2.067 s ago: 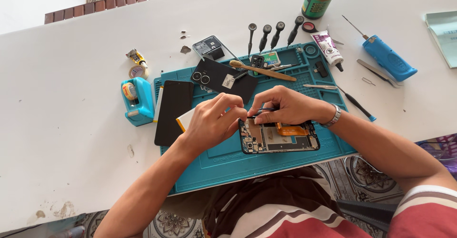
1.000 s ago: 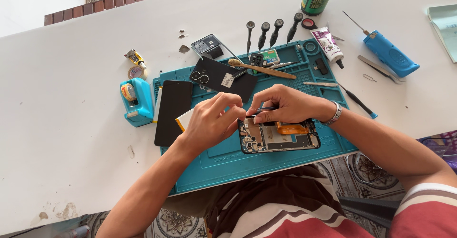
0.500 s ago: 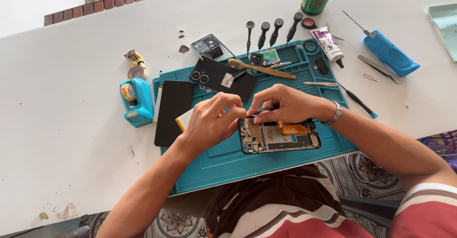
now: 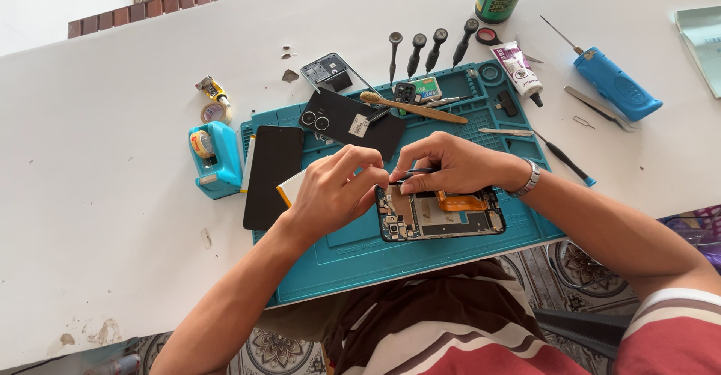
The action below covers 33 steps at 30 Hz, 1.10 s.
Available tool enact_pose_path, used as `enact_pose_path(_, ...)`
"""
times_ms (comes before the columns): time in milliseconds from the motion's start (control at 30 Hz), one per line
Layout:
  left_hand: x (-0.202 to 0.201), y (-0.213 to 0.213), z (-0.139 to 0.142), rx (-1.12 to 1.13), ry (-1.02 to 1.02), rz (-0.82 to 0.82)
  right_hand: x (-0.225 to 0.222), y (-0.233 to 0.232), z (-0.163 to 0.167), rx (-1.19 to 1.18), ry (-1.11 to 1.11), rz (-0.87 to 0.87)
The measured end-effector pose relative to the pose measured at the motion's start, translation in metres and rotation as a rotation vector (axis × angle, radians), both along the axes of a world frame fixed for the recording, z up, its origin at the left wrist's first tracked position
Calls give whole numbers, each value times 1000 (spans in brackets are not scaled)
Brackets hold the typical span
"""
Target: The person works on a disassembled smartphone on a blue anti-static mat, using tweezers to adjust small internal components and ribbon cables, then uses a toothbrush to clean the interior. The person handles the phone chassis, battery, and internal connectors throughout the clip.
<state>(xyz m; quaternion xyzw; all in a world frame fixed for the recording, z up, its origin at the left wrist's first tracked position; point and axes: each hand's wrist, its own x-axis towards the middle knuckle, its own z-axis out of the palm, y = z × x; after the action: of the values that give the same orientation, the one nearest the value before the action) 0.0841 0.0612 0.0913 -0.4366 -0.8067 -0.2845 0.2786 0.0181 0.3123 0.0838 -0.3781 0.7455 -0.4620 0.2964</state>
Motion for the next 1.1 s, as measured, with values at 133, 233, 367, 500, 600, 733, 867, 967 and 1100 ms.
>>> enact_pose_path(133,0,1,-3,-1,10,4,0,0,-2,-40,-9,19)
enact_pose_path(233,2,2,-4,-3,6,11,1,0,-2,-54,-8,25)
enact_pose_path(367,3,2,-5,-15,8,16,3,-1,-1,-34,3,22)
enact_pose_path(500,3,1,-4,-13,16,5,4,0,-1,-22,-3,16)
enact_pose_path(600,3,1,-5,-2,1,-1,3,0,-1,-49,-9,26)
enact_pose_path(733,2,1,-5,2,-11,1,2,0,-3,-48,-4,29)
enact_pose_path(867,2,2,-5,-4,4,4,2,1,-3,-47,-20,25)
enact_pose_path(967,2,2,-5,0,-2,4,2,0,-3,-54,-13,32)
enact_pose_path(1100,4,3,-6,-8,-1,11,3,0,-1,-38,-4,26)
